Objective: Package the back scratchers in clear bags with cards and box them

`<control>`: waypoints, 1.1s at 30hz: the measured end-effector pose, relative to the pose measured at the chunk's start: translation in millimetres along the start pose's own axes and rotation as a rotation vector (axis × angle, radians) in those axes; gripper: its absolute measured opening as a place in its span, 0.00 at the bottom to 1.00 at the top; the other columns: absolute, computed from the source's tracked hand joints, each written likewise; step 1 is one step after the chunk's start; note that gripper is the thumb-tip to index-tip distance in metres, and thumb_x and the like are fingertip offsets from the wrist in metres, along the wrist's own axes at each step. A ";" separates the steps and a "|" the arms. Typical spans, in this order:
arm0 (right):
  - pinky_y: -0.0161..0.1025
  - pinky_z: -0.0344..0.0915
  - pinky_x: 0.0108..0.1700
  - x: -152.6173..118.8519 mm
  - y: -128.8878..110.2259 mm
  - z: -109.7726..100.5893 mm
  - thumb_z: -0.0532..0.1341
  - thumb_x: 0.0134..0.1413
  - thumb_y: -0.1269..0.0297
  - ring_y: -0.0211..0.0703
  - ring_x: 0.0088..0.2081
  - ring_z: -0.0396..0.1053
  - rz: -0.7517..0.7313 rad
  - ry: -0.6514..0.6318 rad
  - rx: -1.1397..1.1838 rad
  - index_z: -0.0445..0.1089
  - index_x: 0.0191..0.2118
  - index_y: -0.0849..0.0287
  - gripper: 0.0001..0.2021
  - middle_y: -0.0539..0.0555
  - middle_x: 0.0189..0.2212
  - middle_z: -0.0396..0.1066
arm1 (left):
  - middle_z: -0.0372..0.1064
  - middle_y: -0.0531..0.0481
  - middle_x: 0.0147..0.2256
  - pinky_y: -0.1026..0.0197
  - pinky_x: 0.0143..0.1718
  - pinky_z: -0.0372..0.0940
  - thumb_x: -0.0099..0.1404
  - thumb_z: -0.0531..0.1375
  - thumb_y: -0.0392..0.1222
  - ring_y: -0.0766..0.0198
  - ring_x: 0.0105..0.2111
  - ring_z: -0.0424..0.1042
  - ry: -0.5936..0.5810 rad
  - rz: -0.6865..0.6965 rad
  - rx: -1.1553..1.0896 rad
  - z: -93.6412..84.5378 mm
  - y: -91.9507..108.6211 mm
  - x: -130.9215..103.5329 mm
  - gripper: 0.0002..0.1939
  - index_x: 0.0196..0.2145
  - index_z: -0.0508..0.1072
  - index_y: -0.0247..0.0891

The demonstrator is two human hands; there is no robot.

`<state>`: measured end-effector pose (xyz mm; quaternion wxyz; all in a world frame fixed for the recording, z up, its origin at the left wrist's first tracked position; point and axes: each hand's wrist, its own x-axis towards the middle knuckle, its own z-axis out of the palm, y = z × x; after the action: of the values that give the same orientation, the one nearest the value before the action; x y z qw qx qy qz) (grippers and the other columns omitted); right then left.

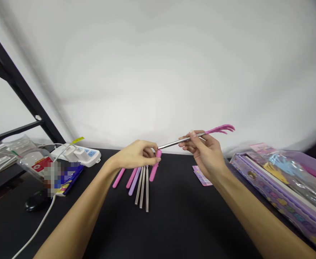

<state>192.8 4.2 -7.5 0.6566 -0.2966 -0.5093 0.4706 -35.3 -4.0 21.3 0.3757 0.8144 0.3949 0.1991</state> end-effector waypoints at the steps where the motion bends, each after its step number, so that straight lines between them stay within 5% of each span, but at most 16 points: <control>1: 0.35 0.71 0.34 0.1 -0.4 -0.4 0.68 0.52 0.56 0.38 0.30 0.75 -0.007 0.004 -0.009 0.70 0.33 0.59 0.11 0.51 0.31 0.75 | 0.74 0.51 0.28 0.65 0.28 0.62 0.63 0.59 0.46 0.66 0.28 0.71 0.008 0.008 0.011 -0.1 -0.2 0.1 0.09 0.33 0.68 0.37; 13: 0.36 0.71 0.31 6.2 -5.5 -6.3 0.71 0.46 0.56 0.38 0.26 0.74 -0.053 0.073 -0.090 0.70 0.30 0.59 0.14 0.49 0.25 0.72 | 0.73 0.52 0.27 0.65 0.27 0.64 0.71 0.50 0.52 0.66 0.25 0.72 0.054 0.053 0.108 0.0 3.1 -0.3 0.14 0.41 0.67 0.40; 20: 0.32 0.62 0.23 8.5 -9.0 -15.9 0.72 0.44 0.56 0.34 0.19 0.67 0.032 0.039 -0.131 0.64 0.22 0.58 0.17 0.47 0.17 0.68 | 0.74 0.51 0.33 0.65 0.31 0.65 0.71 0.53 0.46 0.67 0.28 0.72 0.248 0.166 0.201 5.9 2.6 3.6 0.11 0.42 0.69 0.38; 27: 0.31 0.51 0.18 -4.8 8.5 -3.4 0.69 0.50 0.56 0.29 0.14 0.56 0.092 -0.019 -0.165 0.61 0.19 0.59 0.19 0.47 0.16 0.68 | 0.73 0.50 0.32 0.63 0.37 0.62 0.69 0.56 0.42 0.64 0.33 0.69 0.472 0.346 0.473 35.2 0.3 15.1 0.07 0.39 0.72 0.39; 33: 0.31 0.60 0.21 5.6 -16.9 -20.8 0.69 0.48 0.50 0.33 0.20 0.65 0.335 -0.201 -0.224 0.68 0.25 0.60 0.18 0.51 0.22 0.72 | 0.73 0.52 0.32 0.65 0.33 0.61 0.70 0.55 0.46 0.67 0.28 0.68 0.348 0.233 0.416 29.7 5.4 13.9 0.10 0.44 0.72 0.40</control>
<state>218.1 4.7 3.0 0.4781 -0.3997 -0.5649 0.5409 -5.7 -8.7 7.0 0.1019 0.8676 0.3893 0.2923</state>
